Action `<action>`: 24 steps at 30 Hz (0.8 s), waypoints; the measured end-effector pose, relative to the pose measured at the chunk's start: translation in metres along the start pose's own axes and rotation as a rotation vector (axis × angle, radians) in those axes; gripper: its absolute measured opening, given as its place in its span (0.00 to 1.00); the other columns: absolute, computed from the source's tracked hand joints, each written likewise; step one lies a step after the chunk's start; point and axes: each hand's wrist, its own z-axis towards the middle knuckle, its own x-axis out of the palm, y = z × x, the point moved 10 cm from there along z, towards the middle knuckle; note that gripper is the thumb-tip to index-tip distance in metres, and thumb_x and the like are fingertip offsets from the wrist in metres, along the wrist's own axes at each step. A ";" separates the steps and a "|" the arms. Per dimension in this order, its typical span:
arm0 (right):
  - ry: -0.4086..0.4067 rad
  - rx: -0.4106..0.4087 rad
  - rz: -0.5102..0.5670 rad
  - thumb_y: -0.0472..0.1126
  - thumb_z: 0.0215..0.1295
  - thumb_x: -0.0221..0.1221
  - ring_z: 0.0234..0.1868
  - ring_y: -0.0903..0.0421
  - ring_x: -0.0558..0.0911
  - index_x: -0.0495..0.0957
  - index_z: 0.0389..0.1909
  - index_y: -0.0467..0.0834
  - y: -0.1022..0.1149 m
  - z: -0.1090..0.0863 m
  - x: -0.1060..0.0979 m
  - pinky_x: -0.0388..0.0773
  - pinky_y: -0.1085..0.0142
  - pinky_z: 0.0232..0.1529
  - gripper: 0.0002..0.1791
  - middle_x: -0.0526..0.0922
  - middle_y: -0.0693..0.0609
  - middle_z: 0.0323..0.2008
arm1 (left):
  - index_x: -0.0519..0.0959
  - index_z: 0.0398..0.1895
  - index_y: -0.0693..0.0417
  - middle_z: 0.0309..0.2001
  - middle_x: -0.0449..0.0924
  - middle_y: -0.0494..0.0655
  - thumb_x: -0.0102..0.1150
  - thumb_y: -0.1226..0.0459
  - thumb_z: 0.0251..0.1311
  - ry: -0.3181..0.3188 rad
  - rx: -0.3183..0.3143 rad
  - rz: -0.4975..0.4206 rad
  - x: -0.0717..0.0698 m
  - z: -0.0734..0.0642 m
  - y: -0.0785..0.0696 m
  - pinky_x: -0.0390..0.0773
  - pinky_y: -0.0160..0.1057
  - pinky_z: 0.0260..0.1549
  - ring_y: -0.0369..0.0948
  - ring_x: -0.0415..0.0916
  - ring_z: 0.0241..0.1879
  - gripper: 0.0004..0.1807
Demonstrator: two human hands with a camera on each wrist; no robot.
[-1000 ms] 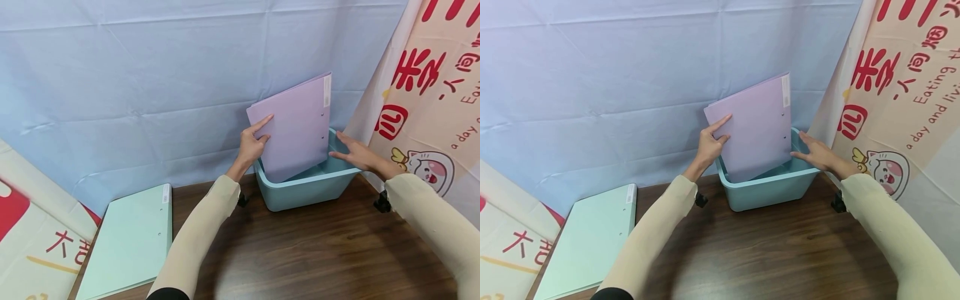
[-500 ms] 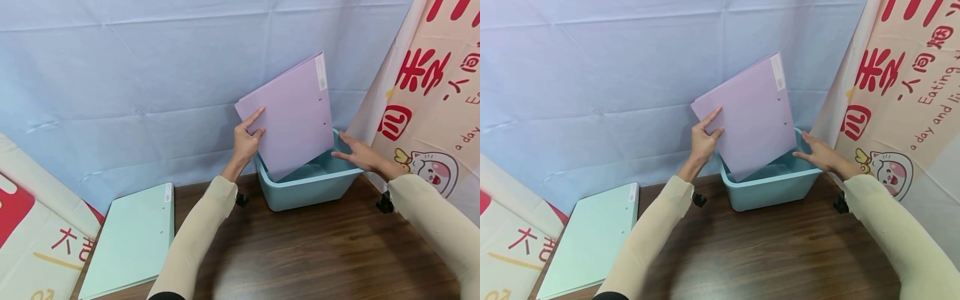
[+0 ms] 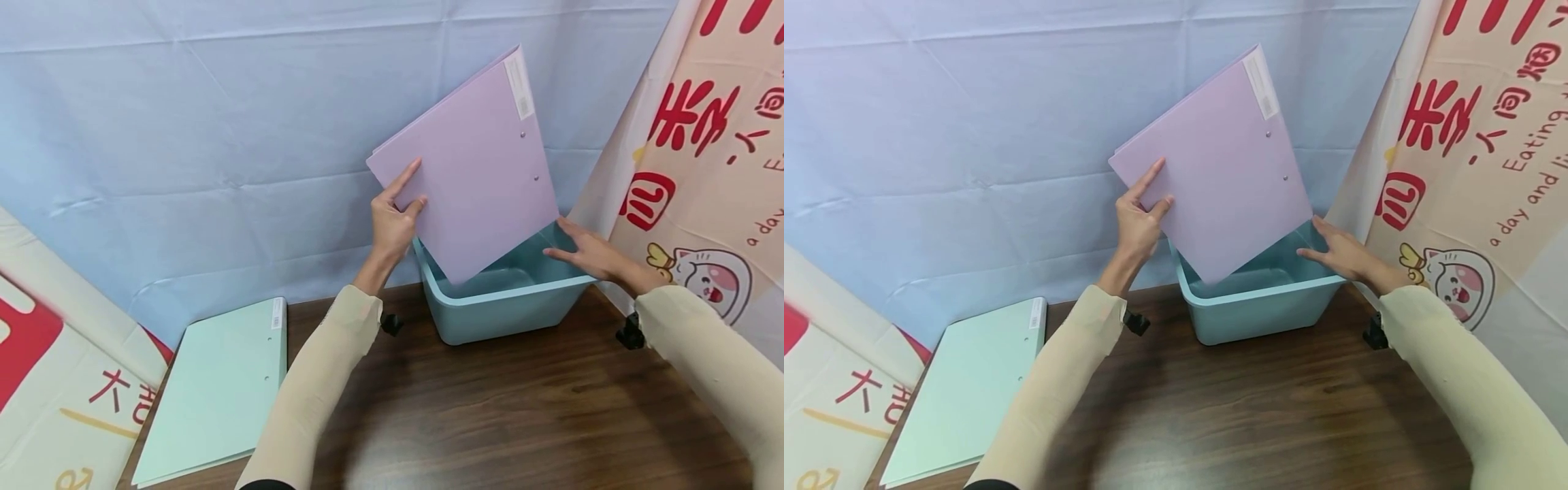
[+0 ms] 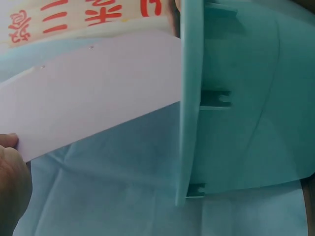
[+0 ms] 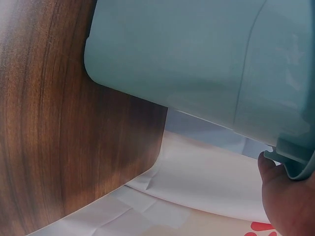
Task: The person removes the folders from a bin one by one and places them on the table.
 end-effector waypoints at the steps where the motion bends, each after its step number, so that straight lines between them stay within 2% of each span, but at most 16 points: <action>1: -0.001 0.001 0.002 0.64 0.68 0.53 0.74 0.31 0.44 0.31 0.77 0.43 -0.001 0.000 0.000 0.46 0.30 0.65 0.54 0.38 0.34 0.76 | 0.76 0.63 0.55 0.63 0.75 0.39 0.56 0.87 0.52 -0.006 0.003 -0.007 -0.001 0.001 -0.002 0.68 0.34 0.63 0.31 0.66 0.66 0.34; 9: -0.019 -0.021 -0.002 0.63 0.68 0.54 0.75 0.32 0.44 0.33 0.78 0.41 0.002 -0.001 -0.001 0.45 0.32 0.67 0.54 0.38 0.36 0.77 | 0.75 0.64 0.55 0.64 0.74 0.39 0.57 0.85 0.53 -0.078 0.027 0.004 -0.019 0.000 -0.016 0.65 0.34 0.65 0.31 0.65 0.67 0.34; 13: -0.014 -0.023 -0.005 0.62 0.68 0.55 0.74 0.32 0.44 0.32 0.78 0.43 0.003 -0.002 -0.001 0.45 0.31 0.66 0.54 0.38 0.36 0.77 | 0.75 0.64 0.56 0.64 0.74 0.41 0.58 0.86 0.52 -0.139 0.026 -0.058 -0.031 0.001 -0.019 0.67 0.36 0.64 0.33 0.66 0.67 0.35; 15: -0.016 -0.027 -0.007 0.61 0.68 0.55 0.74 0.32 0.45 0.32 0.78 0.43 0.004 -0.003 -0.002 0.45 0.31 0.66 0.53 0.38 0.36 0.77 | 0.75 0.64 0.56 0.64 0.74 0.41 0.59 0.87 0.51 -0.158 0.026 -0.099 -0.038 0.002 -0.016 0.68 0.37 0.64 0.35 0.67 0.66 0.36; 20: -0.016 -0.029 -0.015 0.61 0.68 0.55 0.74 0.31 0.45 0.33 0.78 0.43 0.001 -0.002 -0.001 0.46 0.30 0.65 0.53 0.38 0.36 0.77 | 0.74 0.65 0.54 0.65 0.73 0.41 0.60 0.87 0.50 -0.176 0.028 -0.179 -0.050 0.006 -0.008 0.70 0.39 0.62 0.37 0.68 0.66 0.37; 24: -0.018 -0.030 -0.002 0.61 0.68 0.55 0.74 0.31 0.45 0.33 0.78 0.43 0.002 -0.002 -0.002 0.46 0.30 0.65 0.53 0.38 0.36 0.77 | 0.75 0.65 0.52 0.66 0.72 0.41 0.59 0.87 0.51 -0.187 0.033 -0.230 -0.057 0.006 -0.014 0.71 0.41 0.61 0.39 0.68 0.66 0.37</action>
